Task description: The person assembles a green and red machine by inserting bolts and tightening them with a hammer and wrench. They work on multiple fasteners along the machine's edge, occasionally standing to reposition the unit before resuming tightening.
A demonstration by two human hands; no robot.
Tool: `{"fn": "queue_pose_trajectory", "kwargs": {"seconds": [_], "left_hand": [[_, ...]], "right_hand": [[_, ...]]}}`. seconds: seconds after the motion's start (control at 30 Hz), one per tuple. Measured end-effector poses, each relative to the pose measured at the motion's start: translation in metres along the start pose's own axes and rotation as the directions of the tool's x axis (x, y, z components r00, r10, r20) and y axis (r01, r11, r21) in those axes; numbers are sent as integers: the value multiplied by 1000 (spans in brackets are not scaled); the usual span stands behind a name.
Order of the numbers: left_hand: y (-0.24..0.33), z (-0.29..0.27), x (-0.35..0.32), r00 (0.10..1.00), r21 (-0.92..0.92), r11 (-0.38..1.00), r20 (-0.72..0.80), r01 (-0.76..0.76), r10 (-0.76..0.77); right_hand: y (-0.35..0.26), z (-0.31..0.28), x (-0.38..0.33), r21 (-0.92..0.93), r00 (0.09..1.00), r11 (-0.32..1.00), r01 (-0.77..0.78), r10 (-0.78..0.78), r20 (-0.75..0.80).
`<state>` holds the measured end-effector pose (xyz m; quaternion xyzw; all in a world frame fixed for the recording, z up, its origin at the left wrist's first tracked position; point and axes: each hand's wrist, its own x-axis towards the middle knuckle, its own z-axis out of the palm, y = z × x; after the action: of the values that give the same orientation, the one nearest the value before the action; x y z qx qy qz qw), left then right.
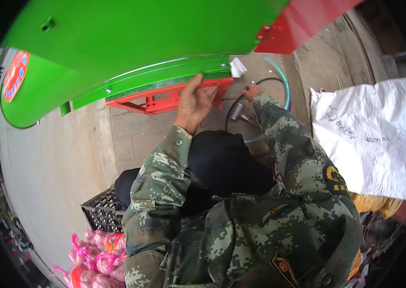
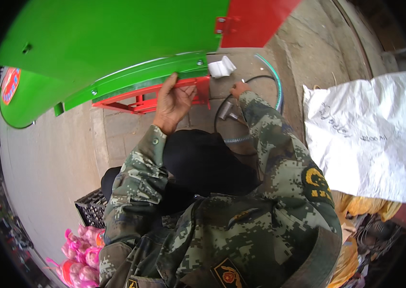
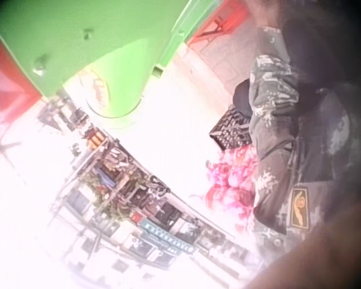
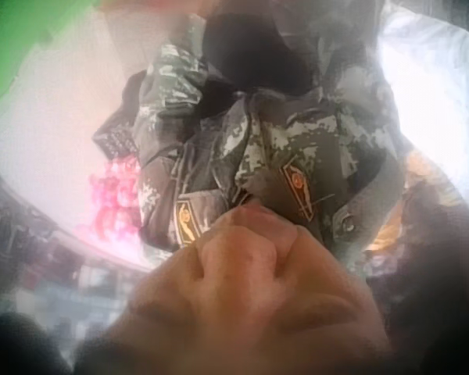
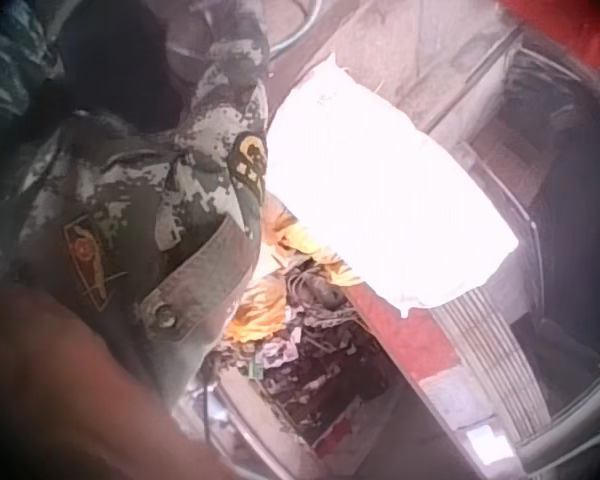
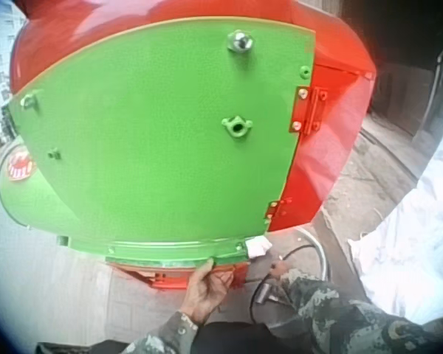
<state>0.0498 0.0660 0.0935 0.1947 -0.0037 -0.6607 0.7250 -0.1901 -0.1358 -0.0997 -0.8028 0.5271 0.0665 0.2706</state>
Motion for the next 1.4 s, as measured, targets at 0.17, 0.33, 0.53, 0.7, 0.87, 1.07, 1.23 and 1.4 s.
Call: {"fn": "queue_pose_trajectory", "kwargs": {"seconds": [0.17,0.33,0.53,0.7,0.87,1.07,1.23,1.4], "left_hand": [[-1,0,-3,997,-45,997,37,-64,66],[0,-6,-10,993,-20,999,104,-47,49],[-10,-5,-30,993,33,996,93,-80,77],[-5,-13,-31,966,91,994,244,61,-81],[12,-18,-24,943,31,996,321,79,-84],[22,-13,-18,945,-12,999,327,33,-27],[23,-6,-17,963,-128,989,265,77,-41],[21,-8,-12,960,-199,966,257,166,-112]], "right_hand": [[-14,0,30,104,996,994,30,-38,77],[-25,-10,65,238,991,964,118,-129,34],[-17,-49,44,187,999,982,37,-40,14],[-16,-102,9,248,998,969,1,16,-68],[-63,-170,-50,339,980,938,73,-5,-199],[-180,-212,-154,397,924,882,255,-102,-369],[-235,-184,-179,420,915,893,161,24,-402],[-242,-168,-165,477,893,871,116,119,-433]]}}
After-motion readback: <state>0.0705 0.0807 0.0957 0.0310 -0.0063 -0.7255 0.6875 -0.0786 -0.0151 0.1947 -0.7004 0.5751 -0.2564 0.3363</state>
